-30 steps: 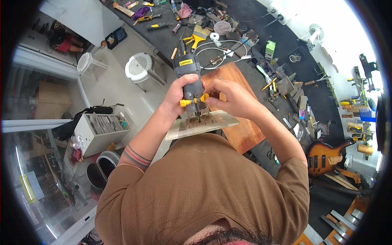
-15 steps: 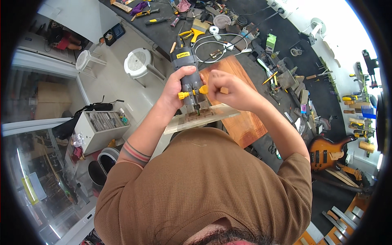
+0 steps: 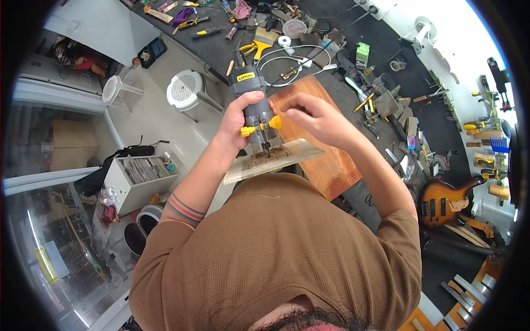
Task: The person adjusts a small router tool by loosening and tightening yellow knobs, then walks across a room and uses a power drill to operate a large yellow buffing wheel mounted on a workbench.
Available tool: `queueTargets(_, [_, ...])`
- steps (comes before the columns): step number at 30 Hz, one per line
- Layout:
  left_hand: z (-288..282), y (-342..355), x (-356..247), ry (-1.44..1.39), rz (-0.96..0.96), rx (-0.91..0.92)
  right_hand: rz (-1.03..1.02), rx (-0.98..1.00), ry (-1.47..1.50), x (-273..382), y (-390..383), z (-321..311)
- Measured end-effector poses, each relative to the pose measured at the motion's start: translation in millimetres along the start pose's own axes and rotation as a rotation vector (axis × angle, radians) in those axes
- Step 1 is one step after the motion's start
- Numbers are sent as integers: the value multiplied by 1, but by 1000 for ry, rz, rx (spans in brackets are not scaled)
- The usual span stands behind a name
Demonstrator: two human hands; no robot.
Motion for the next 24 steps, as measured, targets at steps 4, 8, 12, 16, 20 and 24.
queueTargets(4, [-2, 7, 5, 12, -10, 36, -128, 112, 147, 9, -10, -4])
queueTargets(8, [-12, 8, 2, -51, 27, -51, -247, 13, 33, 8, -33, -24])
queueTargets(12, [-24, 18, 3, -248, 84, -123, -104, -391, 269, -83, -58, -24])
queueTargets(16, [-14, 23, 8, -171, 204, -140, 90, -312, 1052, -131, -41, 56])
queueTargets(20, [14, 24, 8, -126, 275, -83, 25, -78, 1207, -115, -38, 69])
queueTargets(24, [37, 24, -1, -27, 284, -8, -37, -194, 1018, -92, -45, 40])
Point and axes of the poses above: each hand's wrist, its own y-axis towards the middle knuckle, its own z-axis out of the palm, x = y × z, the point moved 9 cm from there along y, towards the middle knuckle, and after that the axes turned 3 degrees about x, right-handed, at the moved point
